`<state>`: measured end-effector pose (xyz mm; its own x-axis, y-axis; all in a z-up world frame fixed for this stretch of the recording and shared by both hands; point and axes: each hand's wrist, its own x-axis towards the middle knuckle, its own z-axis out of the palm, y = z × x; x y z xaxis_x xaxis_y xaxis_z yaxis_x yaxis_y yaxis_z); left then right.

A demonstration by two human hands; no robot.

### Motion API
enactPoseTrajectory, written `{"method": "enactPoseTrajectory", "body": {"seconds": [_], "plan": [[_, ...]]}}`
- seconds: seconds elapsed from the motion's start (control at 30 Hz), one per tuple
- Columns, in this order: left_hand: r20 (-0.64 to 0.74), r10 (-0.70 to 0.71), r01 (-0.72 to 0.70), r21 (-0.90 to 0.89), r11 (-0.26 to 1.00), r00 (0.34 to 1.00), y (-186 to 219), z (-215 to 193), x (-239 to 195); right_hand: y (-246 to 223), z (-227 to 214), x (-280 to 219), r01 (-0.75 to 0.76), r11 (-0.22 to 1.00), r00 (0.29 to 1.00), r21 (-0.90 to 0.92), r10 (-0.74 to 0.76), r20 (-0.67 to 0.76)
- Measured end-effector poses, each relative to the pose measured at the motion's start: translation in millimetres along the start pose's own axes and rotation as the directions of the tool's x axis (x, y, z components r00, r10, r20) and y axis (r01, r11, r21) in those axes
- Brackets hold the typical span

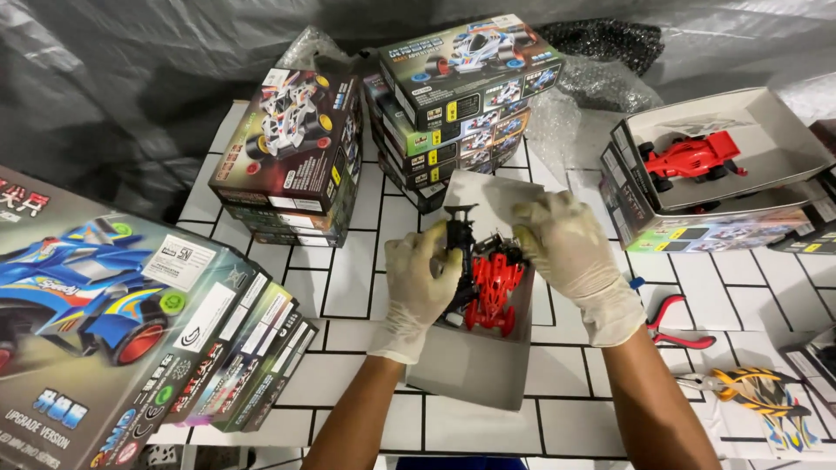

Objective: Assembling toy car components and placing them into display boxes.

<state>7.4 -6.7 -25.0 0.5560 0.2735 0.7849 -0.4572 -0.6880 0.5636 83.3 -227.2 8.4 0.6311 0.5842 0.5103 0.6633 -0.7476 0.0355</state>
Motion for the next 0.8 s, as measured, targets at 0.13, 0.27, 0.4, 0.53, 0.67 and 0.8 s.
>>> {"method": "enactPoseTrajectory", "body": {"seconds": [0.13, 0.27, 0.4, 0.53, 0.67, 0.8], "plan": [[0.11, 0.05, -0.079, 0.274, 0.959, 0.993, -17.6, 6.7, -6.5, 14.7, 14.5, -17.1, -0.374, 0.926, 0.924, 0.05, 0.368, 0.104], [0.169, 0.047, -0.114, 0.406, 0.907, 0.984, -33.0, 14.8, -11.5, -5.4, 16.7, -10.4, -0.453, 0.79, 0.887, 0.414, 0.447, 0.116], [0.189, 0.039, -0.102, 0.341, 0.934, 0.981, -45.1, 22.8, -24.8, -12.6, 21.8, -12.4, -0.356, 0.759, 0.907, 0.545, 0.421, 0.006], [0.056, -0.191, 0.18, 0.151, 0.972, 0.98, -40.3, 15.0, -18.0, -18.3, 19.9, -8.3, -0.448, 0.513, 0.79, 0.732, 0.611, 0.056], [0.152, -0.521, 0.536, -0.082, 0.84, 0.84, -12.6, -1.6, 2.0, -26.8, 11.9, -4.8, -0.455, 0.344, 0.711, 0.821, 0.696, 0.102], [0.202, -0.517, 0.543, -0.103, 0.833, 0.832, -19.8, -1.7, -1.4, -9.2, 34.1, -11.8, -0.409, 0.254, 0.707, 0.876, 0.695, 0.129]]}}
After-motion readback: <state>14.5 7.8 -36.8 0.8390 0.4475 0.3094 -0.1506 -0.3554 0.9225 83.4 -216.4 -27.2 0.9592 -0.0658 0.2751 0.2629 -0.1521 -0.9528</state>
